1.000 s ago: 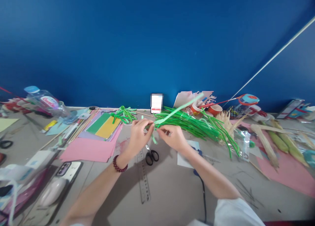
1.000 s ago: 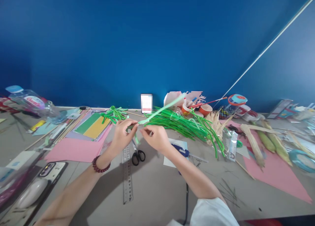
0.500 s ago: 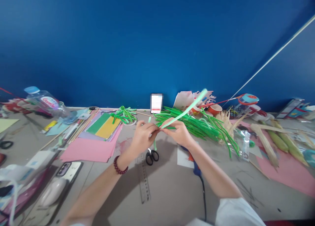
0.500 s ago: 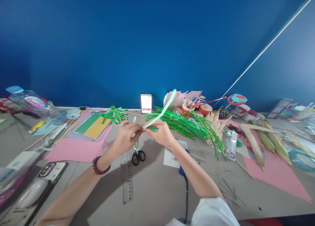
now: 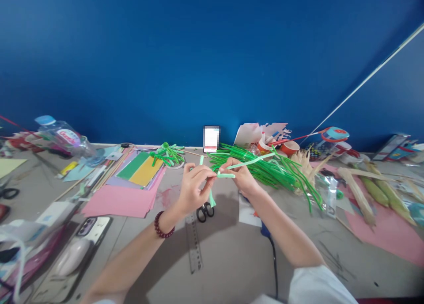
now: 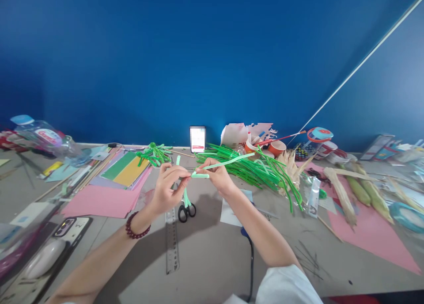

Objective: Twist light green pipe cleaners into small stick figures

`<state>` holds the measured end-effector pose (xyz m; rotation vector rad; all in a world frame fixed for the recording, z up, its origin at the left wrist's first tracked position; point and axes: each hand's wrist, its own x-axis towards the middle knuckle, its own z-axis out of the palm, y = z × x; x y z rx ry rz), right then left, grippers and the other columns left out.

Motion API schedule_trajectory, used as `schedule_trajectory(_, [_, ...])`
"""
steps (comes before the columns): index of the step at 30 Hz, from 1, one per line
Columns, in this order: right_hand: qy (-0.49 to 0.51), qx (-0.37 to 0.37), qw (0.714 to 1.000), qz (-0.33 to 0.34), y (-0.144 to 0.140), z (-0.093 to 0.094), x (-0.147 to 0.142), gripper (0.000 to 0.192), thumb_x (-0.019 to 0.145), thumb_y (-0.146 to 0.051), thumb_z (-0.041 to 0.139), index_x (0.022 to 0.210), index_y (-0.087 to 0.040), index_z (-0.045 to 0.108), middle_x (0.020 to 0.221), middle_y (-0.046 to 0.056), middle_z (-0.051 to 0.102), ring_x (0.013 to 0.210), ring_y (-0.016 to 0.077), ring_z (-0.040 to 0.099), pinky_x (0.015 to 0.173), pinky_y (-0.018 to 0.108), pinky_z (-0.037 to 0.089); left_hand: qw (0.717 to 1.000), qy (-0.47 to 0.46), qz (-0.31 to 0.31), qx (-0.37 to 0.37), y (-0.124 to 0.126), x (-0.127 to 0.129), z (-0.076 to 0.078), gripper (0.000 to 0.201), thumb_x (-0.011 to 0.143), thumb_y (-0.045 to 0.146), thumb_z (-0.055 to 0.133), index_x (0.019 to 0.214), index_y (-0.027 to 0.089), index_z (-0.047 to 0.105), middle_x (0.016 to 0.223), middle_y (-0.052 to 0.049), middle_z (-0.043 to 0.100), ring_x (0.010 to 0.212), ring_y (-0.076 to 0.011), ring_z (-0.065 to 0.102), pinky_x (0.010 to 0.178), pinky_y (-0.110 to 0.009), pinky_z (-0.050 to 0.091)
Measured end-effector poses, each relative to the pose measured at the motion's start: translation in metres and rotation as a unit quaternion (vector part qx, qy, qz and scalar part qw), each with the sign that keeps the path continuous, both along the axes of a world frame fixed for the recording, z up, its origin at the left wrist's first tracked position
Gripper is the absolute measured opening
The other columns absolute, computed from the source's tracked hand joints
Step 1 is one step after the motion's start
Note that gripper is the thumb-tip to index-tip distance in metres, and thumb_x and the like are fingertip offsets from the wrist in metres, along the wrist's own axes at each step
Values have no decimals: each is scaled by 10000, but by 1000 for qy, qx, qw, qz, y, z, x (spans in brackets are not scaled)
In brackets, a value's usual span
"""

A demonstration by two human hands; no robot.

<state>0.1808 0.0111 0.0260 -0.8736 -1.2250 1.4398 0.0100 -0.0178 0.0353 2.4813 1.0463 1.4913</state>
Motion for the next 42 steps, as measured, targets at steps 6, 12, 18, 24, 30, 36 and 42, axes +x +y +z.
schedule_trajectory(6, [-24,52,997,-54,-12,-3,-14,209,618,-294,778,597,-202,591,663,-4,642,657,149,597,612,274,456,992,-71,98,21,3,1,-4,73,842,148,533,798,199,506,735,3,622,712,-148,587,748,-339,361])
schedule_trajectory(12, [-187,285,927,-160,-24,2,-18,110,704,-257,729,629,-230,652,725,51,685,736,202,588,702,359,481,994,-12,104,-19,12,-5,-4,68,894,199,499,872,211,562,810,-5,671,781,-151,609,772,-345,349])
schedule_trajectory(18, [-240,333,902,-132,-24,2,-17,67,756,-260,696,693,-243,684,774,53,706,763,213,580,710,381,490,996,30,85,-8,16,-12,-3,133,909,219,502,960,258,619,888,0,702,797,-148,616,798,-369,317])
schedule_trajectory(24, [-247,374,884,-136,-24,6,-11,50,760,-223,700,718,-249,689,771,39,690,759,193,585,710,356,484,985,99,127,52,13,-12,-2,161,899,138,473,866,229,601,805,6,689,729,-150,598,788,-378,291])
schedule_trajectory(30, [-247,341,897,-135,-19,13,0,62,761,-286,701,723,-238,703,807,46,629,779,183,587,716,336,479,974,190,86,83,7,-5,-10,235,867,43,420,862,203,591,784,-17,681,713,-154,587,793,-362,293])
schedule_trajectory(36, [-145,238,951,-133,-4,11,5,232,641,-386,778,590,-208,637,691,13,560,668,153,540,600,287,439,982,159,53,89,1,-2,-4,193,869,71,456,860,218,581,791,10,685,709,-134,600,815,-350,298])
schedule_trajectory(42, [-80,40,995,-46,3,-5,-4,319,589,-444,775,612,-190,583,604,-24,537,565,109,443,522,241,347,989,103,69,81,1,-3,-5,170,882,113,451,859,222,580,774,5,681,711,-133,608,817,-353,302])
